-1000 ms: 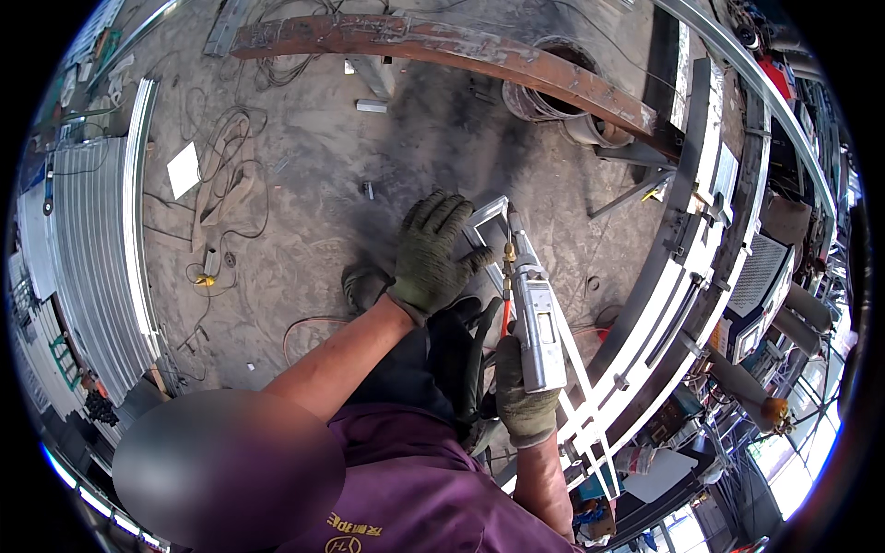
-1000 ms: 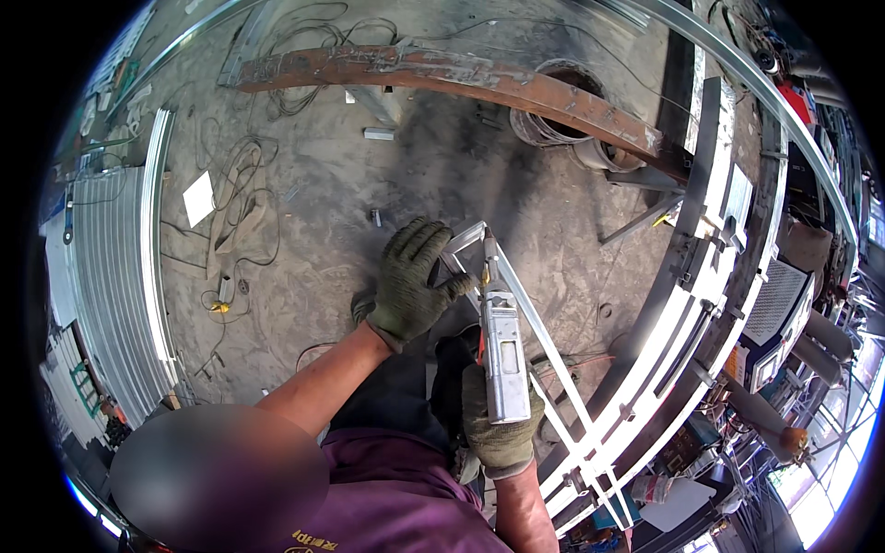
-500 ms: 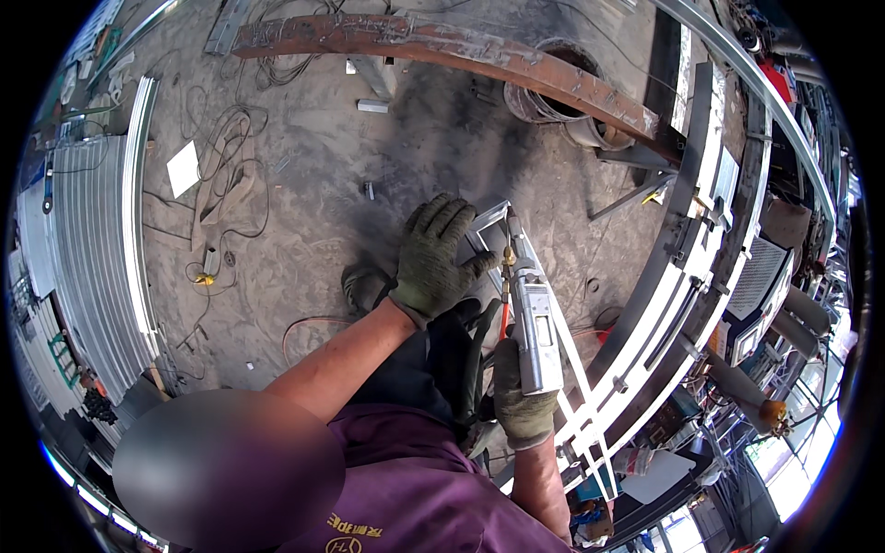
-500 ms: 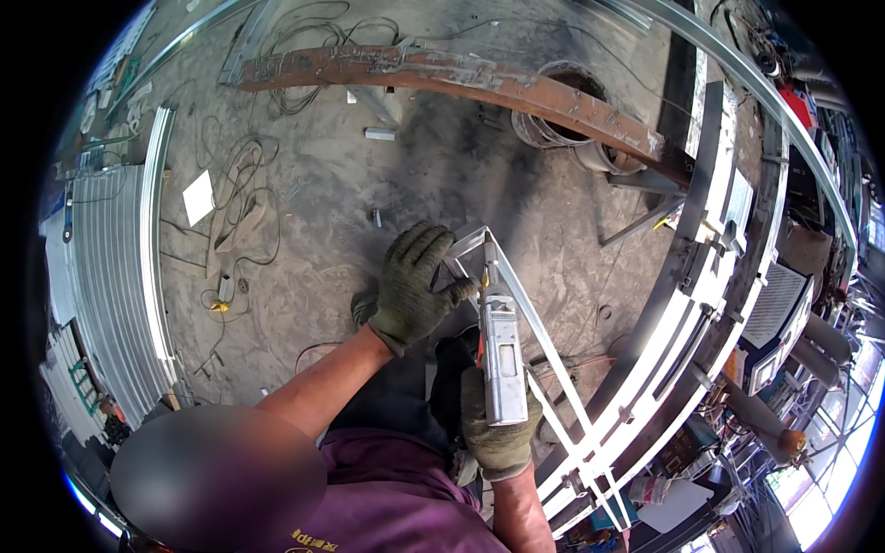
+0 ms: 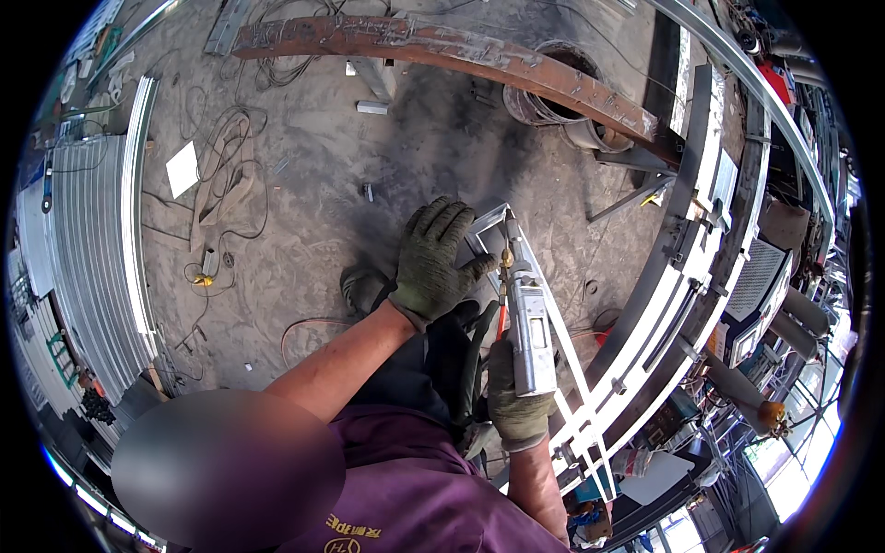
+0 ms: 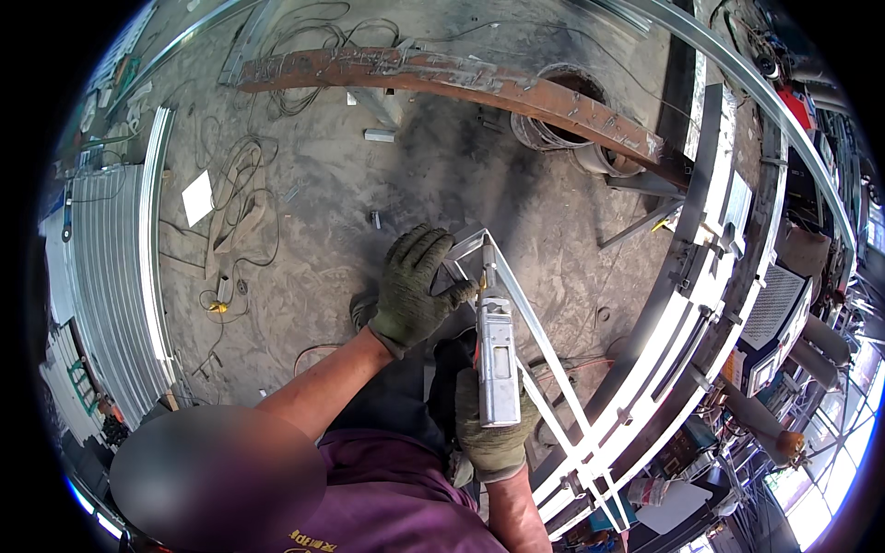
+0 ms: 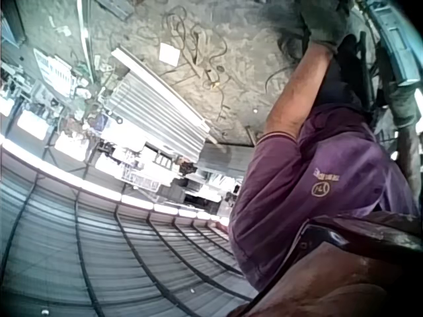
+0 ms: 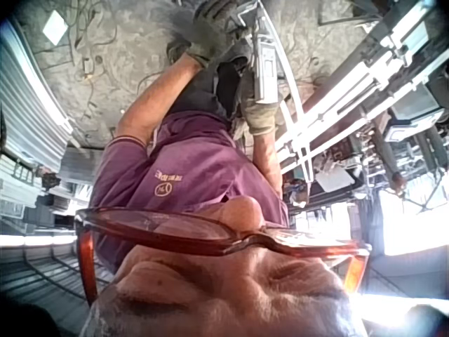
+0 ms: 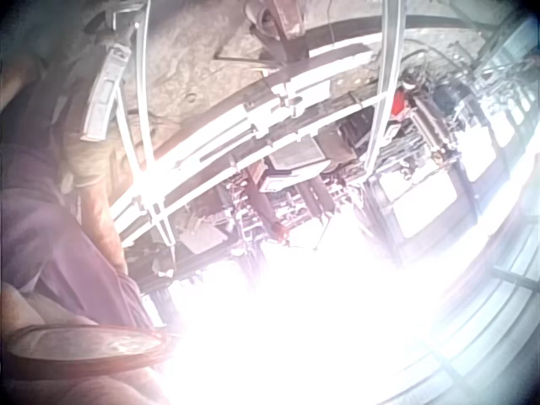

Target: The person aligns and welds metal frame components using a welding torch. They position square metal tubes, apply welds at joints, and reposition the assembly to access different sides for welding.

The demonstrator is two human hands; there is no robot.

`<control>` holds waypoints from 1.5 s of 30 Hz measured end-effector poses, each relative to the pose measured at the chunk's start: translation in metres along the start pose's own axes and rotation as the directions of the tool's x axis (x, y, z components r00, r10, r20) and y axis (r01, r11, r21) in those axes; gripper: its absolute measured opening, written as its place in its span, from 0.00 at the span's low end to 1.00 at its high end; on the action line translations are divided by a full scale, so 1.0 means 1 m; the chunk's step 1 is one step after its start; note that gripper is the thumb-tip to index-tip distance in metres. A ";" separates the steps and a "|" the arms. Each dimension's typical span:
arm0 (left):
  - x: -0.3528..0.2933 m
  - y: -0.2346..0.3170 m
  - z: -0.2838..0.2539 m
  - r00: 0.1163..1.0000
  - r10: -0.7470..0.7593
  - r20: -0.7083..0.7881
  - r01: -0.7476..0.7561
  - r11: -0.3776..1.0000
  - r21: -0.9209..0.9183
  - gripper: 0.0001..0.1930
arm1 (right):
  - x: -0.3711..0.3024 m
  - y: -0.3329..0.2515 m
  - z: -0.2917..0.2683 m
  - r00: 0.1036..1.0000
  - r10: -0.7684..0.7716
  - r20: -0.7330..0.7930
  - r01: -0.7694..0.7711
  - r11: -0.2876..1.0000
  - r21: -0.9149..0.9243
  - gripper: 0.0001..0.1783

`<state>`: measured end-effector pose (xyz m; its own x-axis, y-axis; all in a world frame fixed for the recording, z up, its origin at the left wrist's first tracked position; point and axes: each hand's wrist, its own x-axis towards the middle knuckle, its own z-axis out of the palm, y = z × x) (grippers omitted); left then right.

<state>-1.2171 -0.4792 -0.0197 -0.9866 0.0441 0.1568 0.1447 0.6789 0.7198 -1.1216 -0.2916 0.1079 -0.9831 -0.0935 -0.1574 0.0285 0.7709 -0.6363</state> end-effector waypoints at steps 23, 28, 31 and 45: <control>-0.004 -0.006 0.005 1.000 0.014 0.027 -0.015 0.999 0.038 0.40 | -0.004 0.004 0.004 0.995 -0.093 0.029 0.095 0.994 -0.051 0.17; -0.006 -0.005 0.005 0.999 -0.009 0.038 0.008 0.999 0.044 0.40 | -0.004 0.002 0.003 0.994 -0.104 0.022 0.105 0.993 -0.056 0.16; -0.005 -0.006 0.003 0.999 -0.008 0.048 0.006 0.999 0.043 0.39 | -0.006 0.003 0.004 0.996 -0.081 0.024 0.082 0.996 -0.046 0.17; -0.007 -0.005 0.001 0.999 -0.002 0.038 0.002 1.000 0.022 0.41 | -0.016 0.002 0.006 0.999 -0.025 0.043 0.028 0.997 -0.066 0.22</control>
<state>-1.2108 -0.4824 -0.0250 -0.9891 0.0706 0.1291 0.1416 0.6946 0.7053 -1.1047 -0.2928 0.1046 -0.9747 -0.1401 -0.1739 -0.0109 0.8077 -0.5895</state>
